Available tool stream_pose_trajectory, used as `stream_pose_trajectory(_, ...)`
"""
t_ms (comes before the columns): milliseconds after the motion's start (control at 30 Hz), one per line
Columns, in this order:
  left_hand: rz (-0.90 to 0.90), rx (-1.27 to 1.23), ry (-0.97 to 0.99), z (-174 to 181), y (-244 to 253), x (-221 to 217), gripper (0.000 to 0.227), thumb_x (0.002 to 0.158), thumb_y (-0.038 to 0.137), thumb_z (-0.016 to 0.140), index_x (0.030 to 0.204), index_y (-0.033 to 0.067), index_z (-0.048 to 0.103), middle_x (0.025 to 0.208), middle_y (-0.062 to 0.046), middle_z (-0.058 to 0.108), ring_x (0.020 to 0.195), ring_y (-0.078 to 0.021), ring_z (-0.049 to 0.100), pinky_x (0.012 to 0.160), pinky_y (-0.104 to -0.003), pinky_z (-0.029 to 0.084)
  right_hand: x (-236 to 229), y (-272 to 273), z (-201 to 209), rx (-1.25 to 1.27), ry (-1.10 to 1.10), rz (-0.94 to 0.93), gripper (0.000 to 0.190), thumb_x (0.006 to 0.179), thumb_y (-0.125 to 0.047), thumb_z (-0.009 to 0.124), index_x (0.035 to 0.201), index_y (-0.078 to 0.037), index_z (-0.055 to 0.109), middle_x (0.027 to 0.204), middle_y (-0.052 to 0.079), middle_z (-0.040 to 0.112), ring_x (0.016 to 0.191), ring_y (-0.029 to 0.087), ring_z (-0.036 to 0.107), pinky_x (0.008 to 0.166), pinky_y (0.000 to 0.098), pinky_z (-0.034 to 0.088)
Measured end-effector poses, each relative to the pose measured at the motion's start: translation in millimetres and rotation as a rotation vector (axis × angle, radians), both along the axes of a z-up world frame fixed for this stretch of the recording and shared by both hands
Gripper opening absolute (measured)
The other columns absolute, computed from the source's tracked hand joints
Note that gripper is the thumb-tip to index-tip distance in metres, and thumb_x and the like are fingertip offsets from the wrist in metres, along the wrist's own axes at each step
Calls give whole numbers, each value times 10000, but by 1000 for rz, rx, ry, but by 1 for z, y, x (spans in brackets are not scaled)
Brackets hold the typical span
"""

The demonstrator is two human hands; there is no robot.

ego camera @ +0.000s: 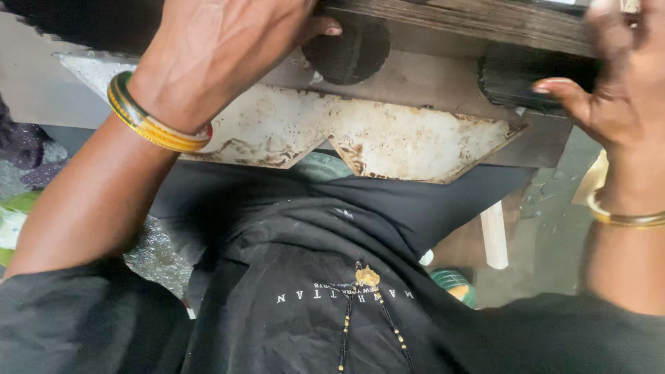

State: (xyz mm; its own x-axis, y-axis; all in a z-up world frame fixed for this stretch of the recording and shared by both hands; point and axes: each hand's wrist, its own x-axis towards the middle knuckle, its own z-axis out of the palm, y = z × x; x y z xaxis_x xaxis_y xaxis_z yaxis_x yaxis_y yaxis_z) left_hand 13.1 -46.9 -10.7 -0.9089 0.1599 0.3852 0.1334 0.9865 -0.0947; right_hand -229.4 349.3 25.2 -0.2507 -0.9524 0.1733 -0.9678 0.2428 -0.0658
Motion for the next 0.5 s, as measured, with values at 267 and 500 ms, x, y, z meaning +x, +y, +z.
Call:
stream_pose_trajectory(267, -37, 100, 9, 5, -15, -5, 449, 1085, 477, 602, 1397, 155, 594, 1033, 2, 661, 846, -146, 650, 640, -274, 459, -12, -67, 6, 455, 140, 236, 709, 1008, -236, 828, 1585, -432, 466, 1634, 153, 404, 1501, 338, 455, 1288, 544, 327)
stream_pose_trajectory(500, -23, -54, -4, -18, -34, 6, 593, 1122, 441, 569, 1639, 239, 359, 1448, 50, 587, 1139, -67, 584, 862, -266, 438, 1, -70, -29, 309, 264, 218, 665, 1068, -393, 737, 1639, -461, 401, 1653, 261, 383, 1516, 421, 463, 1231, 642, 323)
